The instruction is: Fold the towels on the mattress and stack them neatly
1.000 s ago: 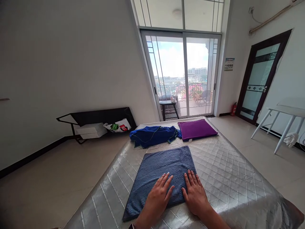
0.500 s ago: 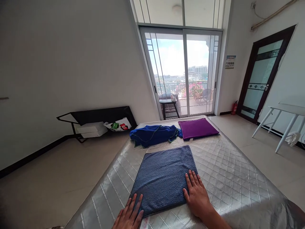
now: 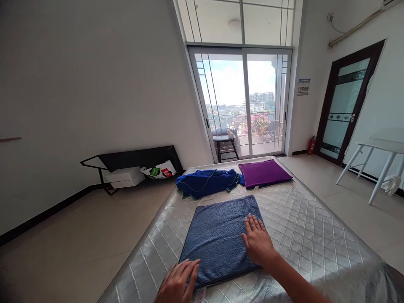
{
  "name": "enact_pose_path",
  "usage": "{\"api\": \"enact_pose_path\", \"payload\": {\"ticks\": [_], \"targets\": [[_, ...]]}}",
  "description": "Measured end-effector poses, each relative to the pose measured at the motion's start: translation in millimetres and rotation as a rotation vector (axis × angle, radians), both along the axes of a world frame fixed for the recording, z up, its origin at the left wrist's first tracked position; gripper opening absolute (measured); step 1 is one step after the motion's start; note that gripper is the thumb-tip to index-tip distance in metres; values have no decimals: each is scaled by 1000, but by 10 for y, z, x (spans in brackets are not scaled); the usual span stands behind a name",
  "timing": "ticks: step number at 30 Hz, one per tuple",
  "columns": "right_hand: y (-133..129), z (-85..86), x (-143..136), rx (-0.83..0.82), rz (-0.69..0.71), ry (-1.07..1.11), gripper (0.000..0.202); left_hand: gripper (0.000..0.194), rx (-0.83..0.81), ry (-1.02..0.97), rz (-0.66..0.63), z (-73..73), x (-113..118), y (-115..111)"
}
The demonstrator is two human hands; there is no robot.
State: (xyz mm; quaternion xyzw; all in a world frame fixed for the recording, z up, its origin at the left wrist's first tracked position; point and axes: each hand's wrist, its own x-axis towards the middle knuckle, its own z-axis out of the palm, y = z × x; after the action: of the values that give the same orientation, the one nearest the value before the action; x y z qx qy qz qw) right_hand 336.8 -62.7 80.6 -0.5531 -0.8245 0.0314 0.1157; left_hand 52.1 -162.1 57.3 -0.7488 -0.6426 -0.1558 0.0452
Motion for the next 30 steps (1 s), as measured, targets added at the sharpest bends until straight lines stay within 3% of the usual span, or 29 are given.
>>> {"api": "enact_pose_path", "payload": {"ticks": [3,5,8,10,14,19,22,25,30], "targets": [[227,109,-165,-40,-34,-5,62,42,14,-97,-121,341,547,400],[323,58,-204,-52,-67,-9,62,43,-10,-73,-209,433,934,704],[377,-113,-179,-48,-64,-19,62,51,-37,36,-302,359,1326,1087],[383,-203,-157,-48,-56,-16,62,56,-60,78,-301,243,1393,1240],[392,-227,-168,-77,-102,25,64,57,-66,86,-248,35,1080,1267],[403,-186,-188,-98,-114,37,68,65,-100,105,-22,-151,295,970],[401,-185,-175,-107,-107,33,68,70,-108,110,100,-234,-31,821],[397,-166,-165,-123,-107,28,68,75,-84,103,148,-289,-129,773],[381,-74,-170,-149,-113,5,68,80,-43,104,155,-323,-70,791]]}}
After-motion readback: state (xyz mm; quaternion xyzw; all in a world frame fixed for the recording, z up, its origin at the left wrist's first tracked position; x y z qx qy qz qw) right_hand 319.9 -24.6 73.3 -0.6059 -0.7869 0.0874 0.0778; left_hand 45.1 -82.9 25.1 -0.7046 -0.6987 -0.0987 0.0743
